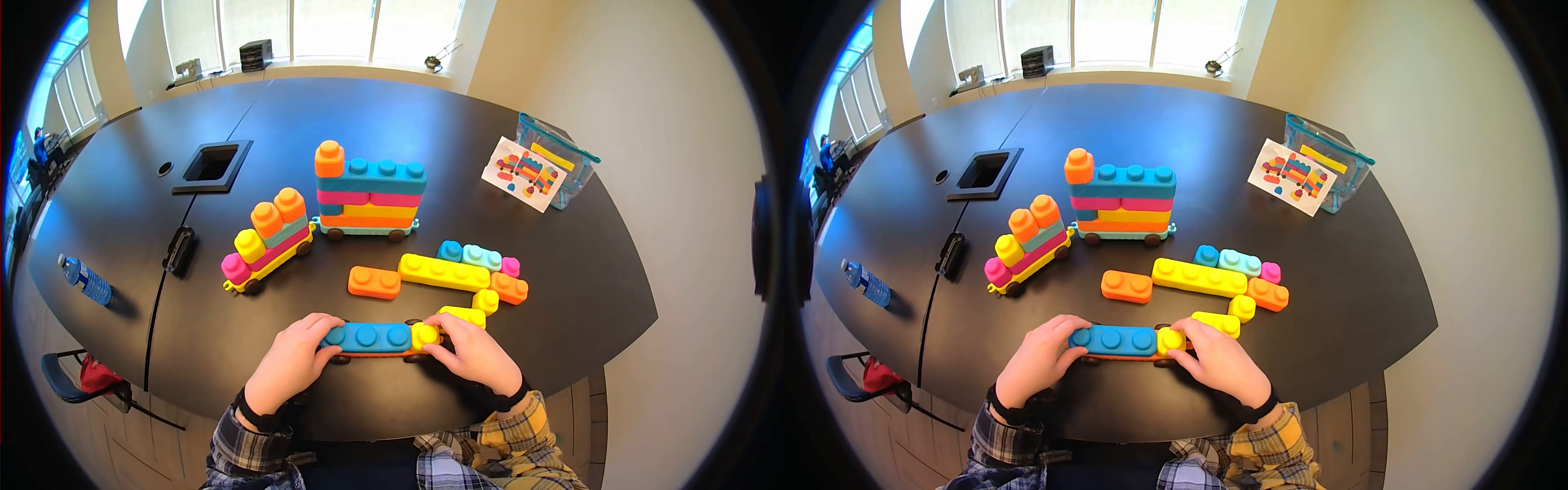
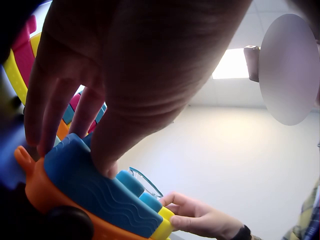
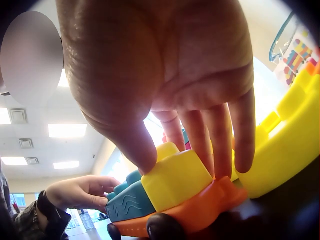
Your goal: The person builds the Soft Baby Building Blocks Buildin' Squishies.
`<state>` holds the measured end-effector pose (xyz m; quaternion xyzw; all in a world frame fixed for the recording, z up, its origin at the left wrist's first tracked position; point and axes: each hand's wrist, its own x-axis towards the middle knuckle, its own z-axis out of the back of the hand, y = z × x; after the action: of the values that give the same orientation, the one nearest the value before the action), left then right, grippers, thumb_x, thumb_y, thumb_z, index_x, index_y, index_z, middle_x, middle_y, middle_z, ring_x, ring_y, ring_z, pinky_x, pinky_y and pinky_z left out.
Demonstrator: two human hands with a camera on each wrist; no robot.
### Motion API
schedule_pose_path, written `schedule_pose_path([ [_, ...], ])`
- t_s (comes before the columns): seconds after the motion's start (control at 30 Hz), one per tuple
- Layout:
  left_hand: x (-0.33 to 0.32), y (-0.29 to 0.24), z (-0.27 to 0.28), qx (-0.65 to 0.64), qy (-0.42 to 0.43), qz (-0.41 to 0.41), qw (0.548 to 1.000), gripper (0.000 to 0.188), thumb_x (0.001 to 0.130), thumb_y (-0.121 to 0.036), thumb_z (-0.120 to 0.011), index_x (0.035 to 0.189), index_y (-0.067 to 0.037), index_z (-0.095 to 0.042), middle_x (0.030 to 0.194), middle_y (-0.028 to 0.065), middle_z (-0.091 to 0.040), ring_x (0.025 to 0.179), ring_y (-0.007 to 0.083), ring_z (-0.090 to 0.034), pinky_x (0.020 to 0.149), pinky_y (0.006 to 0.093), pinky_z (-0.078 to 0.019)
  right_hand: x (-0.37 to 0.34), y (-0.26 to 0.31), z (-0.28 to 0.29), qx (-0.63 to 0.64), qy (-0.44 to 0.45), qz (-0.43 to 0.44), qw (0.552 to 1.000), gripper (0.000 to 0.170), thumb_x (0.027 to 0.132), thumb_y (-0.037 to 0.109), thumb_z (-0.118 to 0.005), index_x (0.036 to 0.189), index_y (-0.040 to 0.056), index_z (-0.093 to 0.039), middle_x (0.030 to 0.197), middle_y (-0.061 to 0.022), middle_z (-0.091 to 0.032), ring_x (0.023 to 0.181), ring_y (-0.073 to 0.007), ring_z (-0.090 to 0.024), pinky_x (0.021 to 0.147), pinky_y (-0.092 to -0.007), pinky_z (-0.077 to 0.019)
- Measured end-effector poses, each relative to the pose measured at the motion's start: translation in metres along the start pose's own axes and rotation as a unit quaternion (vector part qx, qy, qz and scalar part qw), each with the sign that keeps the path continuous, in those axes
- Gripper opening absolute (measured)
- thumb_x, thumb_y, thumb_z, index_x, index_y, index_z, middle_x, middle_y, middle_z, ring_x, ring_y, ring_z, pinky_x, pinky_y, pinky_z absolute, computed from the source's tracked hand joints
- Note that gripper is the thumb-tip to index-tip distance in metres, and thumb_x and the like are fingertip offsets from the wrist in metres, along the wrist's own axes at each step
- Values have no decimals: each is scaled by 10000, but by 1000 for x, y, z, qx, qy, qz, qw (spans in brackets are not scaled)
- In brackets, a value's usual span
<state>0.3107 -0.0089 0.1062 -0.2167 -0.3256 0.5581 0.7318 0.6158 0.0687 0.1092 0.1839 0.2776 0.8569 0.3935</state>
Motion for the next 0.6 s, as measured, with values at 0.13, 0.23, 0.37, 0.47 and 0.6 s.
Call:
schedule_pose_path([
  [0.13,2,0,1,-2,1,-2,1000,351,880,-65,-770,1210,-56,-652,1170,149,-688,1080,401,-670,925,442,-555,9,-5,12,-7,5,36,999,362,954,211,-756,1240,27,-632,1110,-157,-696,1002,-347,-701,887,-400,-566],
  [0.23,3,2,0,3,-1,-3,1000,352,881,-65,-769,1213,-55,-652,1167,153,-687,1077,404,-669,921,443,-554,30,-1,27,-43,-7,65,997,361,963,248,-744,1244,42,-650,1154,-159,-703,1027,-361,-696,893,-421,-567],
  [0.37,4,5,0,2,3,-3,1000,358,883,-69,-768,1221,-54,-649,1172,156,-685,1077,408,-668,920,446,-554,76,3,29,-144,-21,123,982,318,945,274,-748,1162,53,-678,1101,-136,-694,1016,-357,-686,861,-440,-568],
  [0.47,5,4,0,6,5,-2,1000,380,883,-102,-785,1232,-46,-646,1176,164,-682,1076,405,-670,920,443,-553,104,-1,8,-207,-16,143,968,282,903,268,-778,1069,62,-681,1009,-102,-670,994,-315,-685,828,-432,-569],
  [0.6,4,3,3,0,-1,13,1000,452,856,-174,-838,1238,-34,-645,1175,171,-684,1059,392,-678,920,437,-555,123,-4,-11,-342,32,145,928,263,857,268,-803,1012,86,-694,1007,-78,-688,976,-272,-694,780,-396,-569],
])
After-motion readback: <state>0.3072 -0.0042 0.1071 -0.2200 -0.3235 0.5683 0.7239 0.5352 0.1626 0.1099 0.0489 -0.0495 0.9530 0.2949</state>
